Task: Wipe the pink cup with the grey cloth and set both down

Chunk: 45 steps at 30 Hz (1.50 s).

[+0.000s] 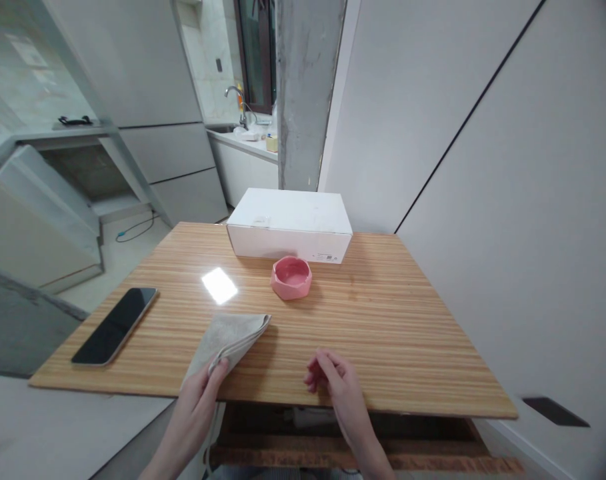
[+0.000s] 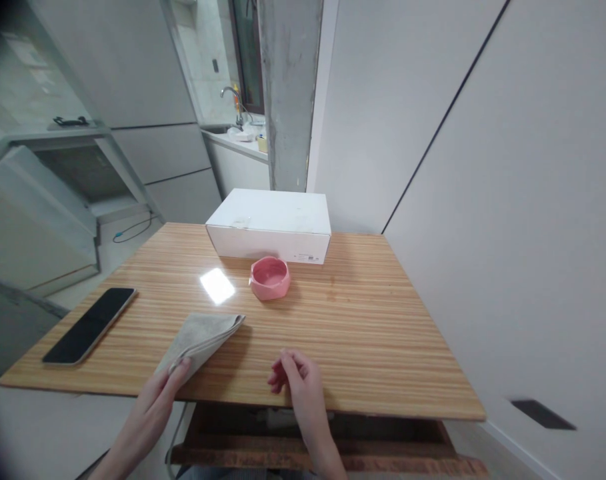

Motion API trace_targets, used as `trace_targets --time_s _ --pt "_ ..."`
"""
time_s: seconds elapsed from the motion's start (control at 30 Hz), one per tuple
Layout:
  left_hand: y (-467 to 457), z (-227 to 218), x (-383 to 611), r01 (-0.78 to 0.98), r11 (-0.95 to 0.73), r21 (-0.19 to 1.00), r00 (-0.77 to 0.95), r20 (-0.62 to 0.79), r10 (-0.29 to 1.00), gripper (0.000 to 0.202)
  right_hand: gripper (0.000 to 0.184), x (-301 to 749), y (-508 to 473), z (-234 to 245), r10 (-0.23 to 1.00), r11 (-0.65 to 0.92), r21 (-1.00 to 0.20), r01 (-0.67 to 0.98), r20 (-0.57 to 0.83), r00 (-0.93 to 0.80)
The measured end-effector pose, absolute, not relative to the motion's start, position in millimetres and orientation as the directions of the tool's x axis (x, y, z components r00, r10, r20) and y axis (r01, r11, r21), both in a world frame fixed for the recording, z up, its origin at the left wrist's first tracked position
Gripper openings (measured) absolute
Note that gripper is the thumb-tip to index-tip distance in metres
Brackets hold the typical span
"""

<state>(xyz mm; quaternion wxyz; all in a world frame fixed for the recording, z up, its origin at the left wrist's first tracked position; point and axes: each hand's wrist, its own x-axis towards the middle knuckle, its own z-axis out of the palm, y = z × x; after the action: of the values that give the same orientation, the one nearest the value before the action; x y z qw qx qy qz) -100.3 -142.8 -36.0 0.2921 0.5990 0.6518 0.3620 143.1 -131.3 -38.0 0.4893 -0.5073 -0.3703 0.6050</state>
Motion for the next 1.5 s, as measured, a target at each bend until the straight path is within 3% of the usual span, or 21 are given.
trace_targets --time_s 0.07,0.13,0.2,0.3,0.4,0.5,0.57,0.67,0.77,0.87,1.0,1.1,1.27,1.33,1.43,1.5 --pt "-134.7 -27.3 -78.5 0.445 0.147 0.883 -0.221 -0.051 0.974 0.045 0.040 140.1 -132.4 -32.6 0.935 -0.349 -0.789 -0.505 -0.327 -0.134" --pt "-130.0 -19.5 -53.8 0.367 0.175 0.914 -0.228 -0.094 0.969 0.045 0.046 141.6 -131.2 -27.9 0.902 -0.422 -0.607 -0.673 -0.354 -0.247" --pt "-130.1 -13.5 -28.4 0.323 0.100 0.941 -0.109 -0.068 0.992 0.043 0.050 146.8 -129.5 -24.5 0.871 -0.482 -0.468 -0.741 -0.344 -0.350" --pt "-138.2 -9.1 3.6 0.287 -0.134 0.948 0.218 0.071 0.973 0.041 0.054 156.3 -128.9 -23.3 0.862 -0.495 -0.390 -0.776 -0.334 -0.382" --pt "-147.9 -7.3 20.9 0.312 -0.411 0.856 0.560 0.183 0.808 0.046 0.056 163.8 -130.7 -26.0 0.851 -0.482 -0.415 -0.772 -0.431 -0.300" --pt "-142.9 -0.2 21.5 0.303 -0.545 0.782 0.701 0.205 0.683 0.054 0.053 170.8 -131.9 -29.5 0.821 -0.505 -0.473 -0.722 -0.520 -0.234" --pt "-123.0 8.0 14.9 0.285 -0.536 0.794 0.653 0.249 0.715 0.046 0.044 176.0 -131.2 -31.2 0.824 -0.464 -0.491 -0.737 -0.545 -0.156" --pt "-67.9 16.0 0.8 0.331 -0.517 0.790 0.384 0.387 0.838 0.044 0.030 183.9 -127.3 -35.2 0.809 -0.375 -0.481 -0.792 -0.587 -0.027" --pt "-5.3 8.0 -11.3 0.458 -0.442 0.771 0.159 0.418 0.895 0.080 0.025 191.6 -119.4 -42.1 0.806 -0.306 -0.505 -0.807 -0.589 0.063" --pt "34.2 -10.5 -16.5 0.454 -0.349 0.820 0.188 0.294 0.937 0.112 0.024 199.5 -107.2 -46.2 0.829 -0.239 -0.543 -0.805 -0.546 0.122" --pt "42.2 -21.9 -16.0 0.323 -0.347 0.880 0.258 0.271 0.927 0.093 0.022 207.7 -84.4 -34.1 0.842 -0.147 -0.601 -0.786 -0.493 0.220" --pt "33.7 -14.8 -14.7 0.330 -0.365 0.871 0.225 0.303 0.926 0.081 0.024 205.6 -62.2 -16.9 0.836 -0.064 -0.659 -0.749 -0.446 0.321" --pt "18.4 -1.7 -3.9 0.185 -0.461 0.868 0.232 0.417 0.879 0.093 0.034 175.7 -17.0 -6.6 0.874 0.076 -0.787 -0.612 -0.243 0.421" --pt "13.1 -0.8 1.9 0.089 -0.460 0.884 0.230 0.431 0.873 0.099 0.035 159.8 0.4 -10.8 0.918 0.120 -0.828 -0.548 -0.118 0.378" --pt "10.2 -2.6 4.8 -0.096 -0.316 0.944 0.201 0.329 0.923 0.097 0.037 142.3 19.4 -19.5 0.885 0.259 -0.836 -0.484 0.006 0.465" --pt "12.4 -4.6 2.1 -0.288 -0.092 0.953 0.235 0.164 0.958 0.074 0.037 137.0 26.1 -23.9 0.862 0.274 -0.842 -0.464 0.000 0.508"
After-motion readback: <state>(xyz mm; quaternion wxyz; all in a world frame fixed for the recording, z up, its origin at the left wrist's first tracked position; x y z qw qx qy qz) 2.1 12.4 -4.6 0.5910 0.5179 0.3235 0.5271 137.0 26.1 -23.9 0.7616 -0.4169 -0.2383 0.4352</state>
